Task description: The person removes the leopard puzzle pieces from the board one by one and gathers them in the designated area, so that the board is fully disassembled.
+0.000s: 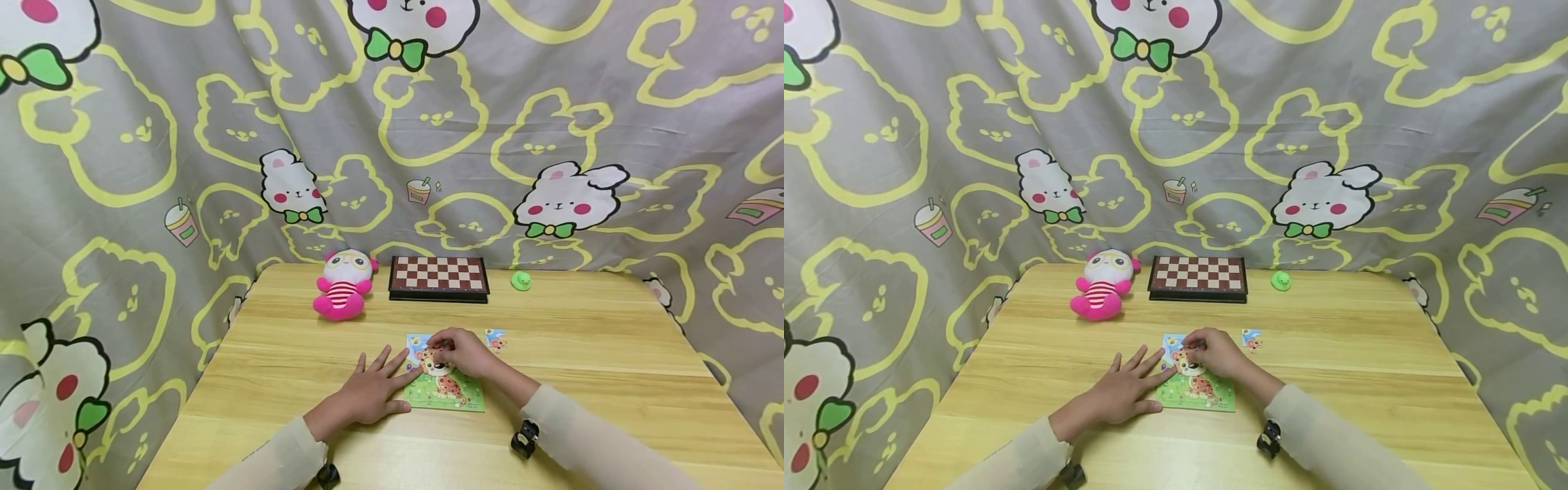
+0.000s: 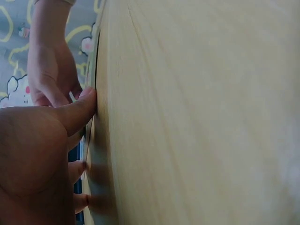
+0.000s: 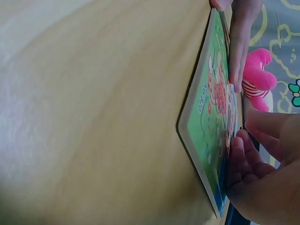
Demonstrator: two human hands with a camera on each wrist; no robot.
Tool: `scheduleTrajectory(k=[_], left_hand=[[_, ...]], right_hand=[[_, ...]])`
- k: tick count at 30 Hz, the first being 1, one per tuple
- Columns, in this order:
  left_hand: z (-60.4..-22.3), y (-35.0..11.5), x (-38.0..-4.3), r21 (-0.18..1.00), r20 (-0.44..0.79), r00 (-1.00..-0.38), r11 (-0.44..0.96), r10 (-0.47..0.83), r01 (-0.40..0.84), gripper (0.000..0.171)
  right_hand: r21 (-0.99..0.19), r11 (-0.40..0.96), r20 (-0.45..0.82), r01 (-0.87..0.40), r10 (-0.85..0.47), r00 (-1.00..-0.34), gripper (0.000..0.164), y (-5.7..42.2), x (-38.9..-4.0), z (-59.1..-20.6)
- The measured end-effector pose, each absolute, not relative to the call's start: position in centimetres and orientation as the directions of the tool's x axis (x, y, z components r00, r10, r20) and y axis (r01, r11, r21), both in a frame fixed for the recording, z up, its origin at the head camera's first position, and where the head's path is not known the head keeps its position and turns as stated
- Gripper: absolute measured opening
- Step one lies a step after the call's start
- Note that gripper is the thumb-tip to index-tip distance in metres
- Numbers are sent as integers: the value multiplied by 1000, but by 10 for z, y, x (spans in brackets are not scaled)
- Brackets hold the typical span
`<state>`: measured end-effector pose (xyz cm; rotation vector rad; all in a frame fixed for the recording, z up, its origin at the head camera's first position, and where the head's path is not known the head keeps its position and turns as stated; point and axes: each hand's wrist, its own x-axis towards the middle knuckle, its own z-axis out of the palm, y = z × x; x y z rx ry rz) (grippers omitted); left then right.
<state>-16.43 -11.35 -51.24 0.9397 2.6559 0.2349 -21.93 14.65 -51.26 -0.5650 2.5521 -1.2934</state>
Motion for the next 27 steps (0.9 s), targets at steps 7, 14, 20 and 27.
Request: scheduleTrajectory(k=[7,14,20,27], left_hand=[[-513,-114,-165,245,-229,-739,772,634,586,70],[-508,-113,-163,231,-245,-746,784,620,576,70],[-508,-113,-164,227,-242,-743,781,624,582,69],[-508,-113,-163,228,-239,-741,778,628,585,69]], right_hand=[[-789,569,-38,-234,-424,-905,27,143,-220,-514],[-744,625,-68,-234,-420,-905,35,139,-221,-515],[-737,638,-100,-222,-429,-898,33,134,-223,-510],[-713,672,-126,-199,-402,-907,33,132,-225,-508]])
